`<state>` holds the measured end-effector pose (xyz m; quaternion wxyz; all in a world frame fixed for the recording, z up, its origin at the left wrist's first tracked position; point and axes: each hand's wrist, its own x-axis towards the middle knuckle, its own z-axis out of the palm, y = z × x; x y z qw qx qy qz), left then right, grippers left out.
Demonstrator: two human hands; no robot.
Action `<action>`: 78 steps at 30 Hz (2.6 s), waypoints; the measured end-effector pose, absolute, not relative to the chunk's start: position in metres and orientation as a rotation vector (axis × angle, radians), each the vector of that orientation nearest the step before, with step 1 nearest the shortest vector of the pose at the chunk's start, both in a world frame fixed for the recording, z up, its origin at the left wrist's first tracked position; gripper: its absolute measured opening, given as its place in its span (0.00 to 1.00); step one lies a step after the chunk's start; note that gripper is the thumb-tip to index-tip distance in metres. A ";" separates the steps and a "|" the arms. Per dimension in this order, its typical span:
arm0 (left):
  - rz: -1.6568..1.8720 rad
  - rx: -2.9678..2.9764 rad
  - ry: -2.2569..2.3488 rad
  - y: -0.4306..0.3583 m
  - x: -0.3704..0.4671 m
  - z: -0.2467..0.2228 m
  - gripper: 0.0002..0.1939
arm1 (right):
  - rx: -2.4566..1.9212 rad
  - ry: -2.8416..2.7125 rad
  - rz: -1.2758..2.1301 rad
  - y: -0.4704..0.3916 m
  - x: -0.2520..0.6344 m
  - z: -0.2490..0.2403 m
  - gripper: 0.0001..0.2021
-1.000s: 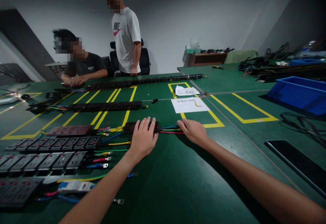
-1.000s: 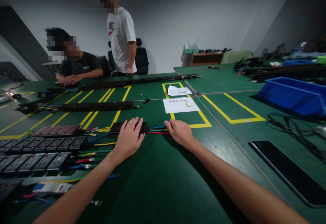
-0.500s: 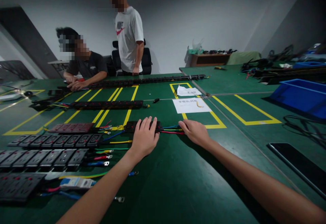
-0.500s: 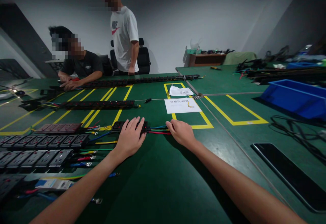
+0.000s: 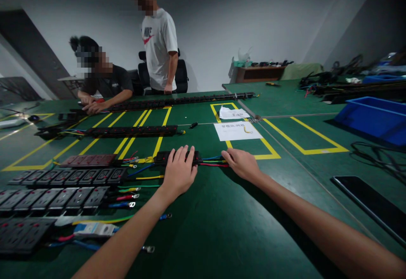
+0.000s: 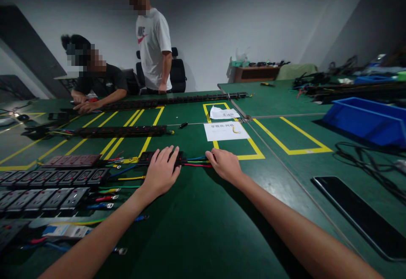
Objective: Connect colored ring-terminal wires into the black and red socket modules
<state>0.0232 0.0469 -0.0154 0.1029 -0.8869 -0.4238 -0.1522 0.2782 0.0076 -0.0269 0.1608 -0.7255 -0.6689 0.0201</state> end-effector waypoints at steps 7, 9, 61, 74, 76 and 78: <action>-0.421 -2.634 -1.269 0.047 0.023 -0.014 0.30 | -2.050 -1.924 0.048 0.008 0.279 -0.028 0.23; -0.417 -2.639 -1.269 0.047 0.024 -0.014 0.30 | -2.046 -1.923 0.048 0.008 0.279 -0.027 0.23; -0.434 -2.603 -1.237 0.047 0.023 -0.016 0.30 | -2.172 -1.715 0.130 0.009 0.277 -0.023 0.21; -0.452 -2.607 -1.231 0.047 0.023 -0.014 0.30 | -2.051 -1.688 0.199 0.010 0.283 -0.027 0.24; -0.446 -2.604 -1.232 0.046 0.023 -0.014 0.30 | -2.044 -1.696 0.188 0.010 0.283 -0.027 0.23; -0.437 -2.599 -1.233 0.046 0.024 -0.014 0.30 | -2.067 -1.708 0.163 0.010 0.282 -0.029 0.22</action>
